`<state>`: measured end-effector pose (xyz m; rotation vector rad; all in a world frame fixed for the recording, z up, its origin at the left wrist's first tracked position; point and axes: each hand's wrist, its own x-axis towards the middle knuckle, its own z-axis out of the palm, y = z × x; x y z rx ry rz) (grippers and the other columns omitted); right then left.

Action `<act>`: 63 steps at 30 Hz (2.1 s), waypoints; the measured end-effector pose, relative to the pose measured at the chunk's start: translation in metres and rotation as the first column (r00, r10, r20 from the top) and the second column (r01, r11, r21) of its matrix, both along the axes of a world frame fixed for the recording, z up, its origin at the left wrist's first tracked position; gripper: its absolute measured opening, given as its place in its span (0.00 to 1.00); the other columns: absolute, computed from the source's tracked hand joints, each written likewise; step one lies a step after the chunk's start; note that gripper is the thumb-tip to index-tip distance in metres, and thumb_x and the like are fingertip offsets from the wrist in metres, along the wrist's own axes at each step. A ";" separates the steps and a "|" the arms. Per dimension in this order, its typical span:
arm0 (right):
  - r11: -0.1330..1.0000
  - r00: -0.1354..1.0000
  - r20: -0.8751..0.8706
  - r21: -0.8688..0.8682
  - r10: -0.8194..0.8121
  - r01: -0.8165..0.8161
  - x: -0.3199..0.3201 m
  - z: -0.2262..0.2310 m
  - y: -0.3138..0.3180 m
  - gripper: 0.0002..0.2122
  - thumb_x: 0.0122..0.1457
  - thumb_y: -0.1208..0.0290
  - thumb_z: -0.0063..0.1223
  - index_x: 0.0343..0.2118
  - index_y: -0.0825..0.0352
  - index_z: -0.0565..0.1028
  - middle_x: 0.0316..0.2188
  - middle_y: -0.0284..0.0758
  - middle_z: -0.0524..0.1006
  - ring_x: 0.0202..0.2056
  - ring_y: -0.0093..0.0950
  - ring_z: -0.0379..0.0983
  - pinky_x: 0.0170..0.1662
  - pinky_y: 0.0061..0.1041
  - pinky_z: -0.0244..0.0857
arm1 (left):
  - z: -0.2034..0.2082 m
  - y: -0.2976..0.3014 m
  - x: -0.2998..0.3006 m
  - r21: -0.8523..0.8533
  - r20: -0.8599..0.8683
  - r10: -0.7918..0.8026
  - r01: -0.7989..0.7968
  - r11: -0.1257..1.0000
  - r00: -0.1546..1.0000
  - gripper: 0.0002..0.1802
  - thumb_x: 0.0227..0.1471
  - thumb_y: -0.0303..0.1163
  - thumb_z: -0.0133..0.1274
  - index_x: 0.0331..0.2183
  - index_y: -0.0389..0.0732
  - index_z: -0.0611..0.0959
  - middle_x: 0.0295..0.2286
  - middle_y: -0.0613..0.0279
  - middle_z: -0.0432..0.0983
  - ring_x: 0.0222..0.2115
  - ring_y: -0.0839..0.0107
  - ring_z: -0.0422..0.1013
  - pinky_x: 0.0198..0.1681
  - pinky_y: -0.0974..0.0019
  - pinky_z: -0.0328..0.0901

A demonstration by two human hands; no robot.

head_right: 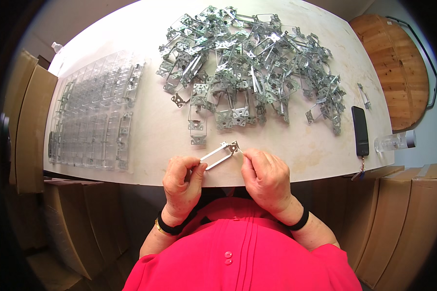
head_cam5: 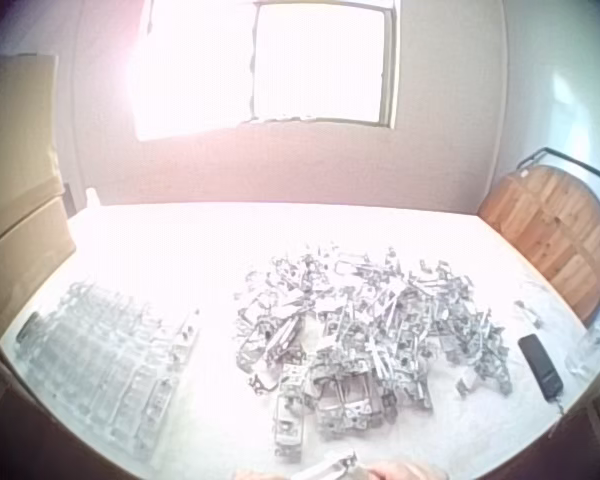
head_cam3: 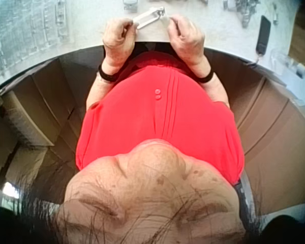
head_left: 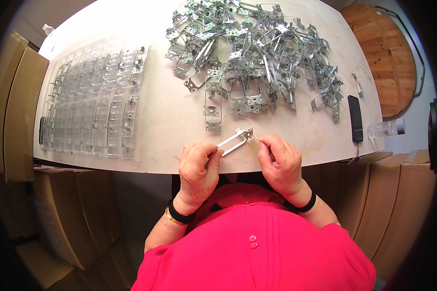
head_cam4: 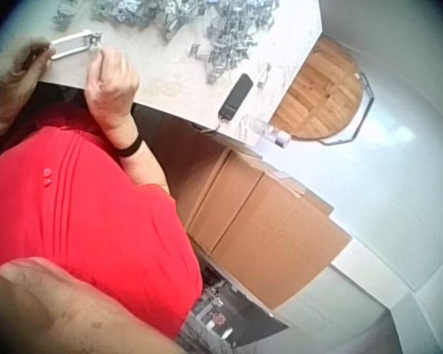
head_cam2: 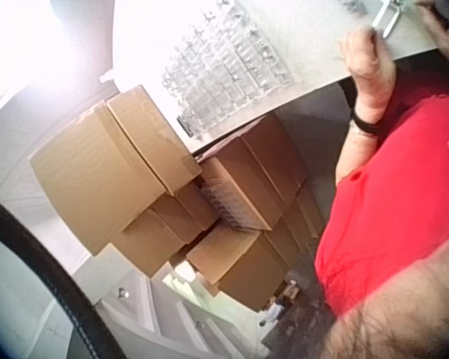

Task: Assembling small metal brackets using a thin tool at a workstation.

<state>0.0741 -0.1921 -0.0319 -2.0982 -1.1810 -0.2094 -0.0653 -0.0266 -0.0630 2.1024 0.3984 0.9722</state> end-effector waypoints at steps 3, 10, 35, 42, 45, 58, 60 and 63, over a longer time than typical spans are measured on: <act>1.000 1.000 0.003 0.006 0.012 -0.012 0.002 0.001 0.000 0.09 0.56 0.83 0.63 0.39 0.66 0.77 0.27 0.39 0.78 0.27 0.41 0.76 0.31 0.38 0.70 | -0.002 0.000 -0.001 -0.008 0.001 0.002 -0.002 1.000 1.000 0.13 0.50 0.15 0.68 0.35 0.38 0.82 0.26 0.62 0.73 0.24 0.69 0.65 0.29 0.65 0.62; 1.000 0.999 0.028 0.003 0.019 -0.019 0.002 0.001 0.001 0.09 0.56 0.83 0.63 0.39 0.67 0.77 0.26 0.40 0.79 0.26 0.41 0.77 0.31 0.39 0.69 | -0.001 -0.001 -0.001 -0.029 -0.003 -0.002 0.002 1.000 1.000 0.13 0.51 0.15 0.69 0.35 0.38 0.82 0.27 0.62 0.73 0.25 0.69 0.66 0.29 0.66 0.62; 0.999 0.937 -0.345 -0.002 -0.046 0.048 -0.004 0.002 -0.003 0.04 0.62 0.80 0.59 0.39 0.66 0.78 0.19 0.41 0.76 0.17 0.36 0.75 0.23 0.35 0.65 | -0.003 0.001 -0.002 0.002 -0.013 -0.009 0.009 1.000 1.000 0.13 0.52 0.16 0.69 0.36 0.38 0.82 0.28 0.62 0.74 0.25 0.69 0.66 0.29 0.66 0.62; 0.998 0.917 -0.396 0.031 -0.036 0.052 -0.004 -0.001 0.000 0.03 0.63 0.79 0.59 0.38 0.66 0.78 0.17 0.38 0.74 0.16 0.31 0.73 0.22 0.32 0.62 | -0.002 0.001 -0.001 0.008 -0.014 -0.005 0.005 1.000 1.000 0.13 0.52 0.16 0.69 0.36 0.38 0.82 0.27 0.62 0.74 0.25 0.69 0.66 0.29 0.66 0.62; 0.995 0.887 -0.457 0.035 -0.063 0.089 -0.003 -0.005 -0.003 0.03 0.63 0.79 0.59 0.39 0.66 0.79 0.16 0.37 0.73 0.16 0.28 0.72 0.22 0.30 0.61 | -0.002 0.001 -0.001 0.002 -0.009 -0.008 0.008 1.000 1.000 0.13 0.51 0.16 0.69 0.36 0.38 0.82 0.27 0.62 0.74 0.25 0.69 0.66 0.29 0.66 0.62; 0.999 0.913 -0.408 0.033 -0.014 0.030 -0.002 -0.004 -0.003 0.03 0.63 0.79 0.59 0.38 0.66 0.79 0.15 0.34 0.70 0.15 0.25 0.67 0.21 0.28 0.60 | -0.003 0.000 -0.002 -0.009 -0.015 0.001 -0.001 1.000 1.000 0.13 0.51 0.16 0.69 0.37 0.38 0.82 0.28 0.62 0.75 0.25 0.70 0.66 0.30 0.66 0.63; 0.999 0.919 -0.394 0.051 0.013 0.008 -0.002 -0.004 -0.005 0.03 0.63 0.79 0.59 0.38 0.66 0.79 0.14 0.34 0.69 0.14 0.25 0.66 0.21 0.28 0.59 | -0.003 0.000 -0.002 0.005 -0.018 0.000 0.000 1.000 1.000 0.13 0.51 0.16 0.69 0.36 0.38 0.82 0.28 0.62 0.75 0.25 0.69 0.66 0.30 0.66 0.63; 0.998 0.894 -0.445 0.016 -0.044 0.057 -0.002 -0.005 -0.009 0.03 0.63 0.79 0.59 0.38 0.66 0.79 0.14 0.34 0.69 0.14 0.27 0.67 0.21 0.30 0.59 | -0.004 0.000 -0.001 0.006 -0.011 -0.003 0.003 1.000 1.000 0.13 0.51 0.16 0.69 0.36 0.38 0.82 0.28 0.62 0.75 0.25 0.69 0.66 0.30 0.66 0.63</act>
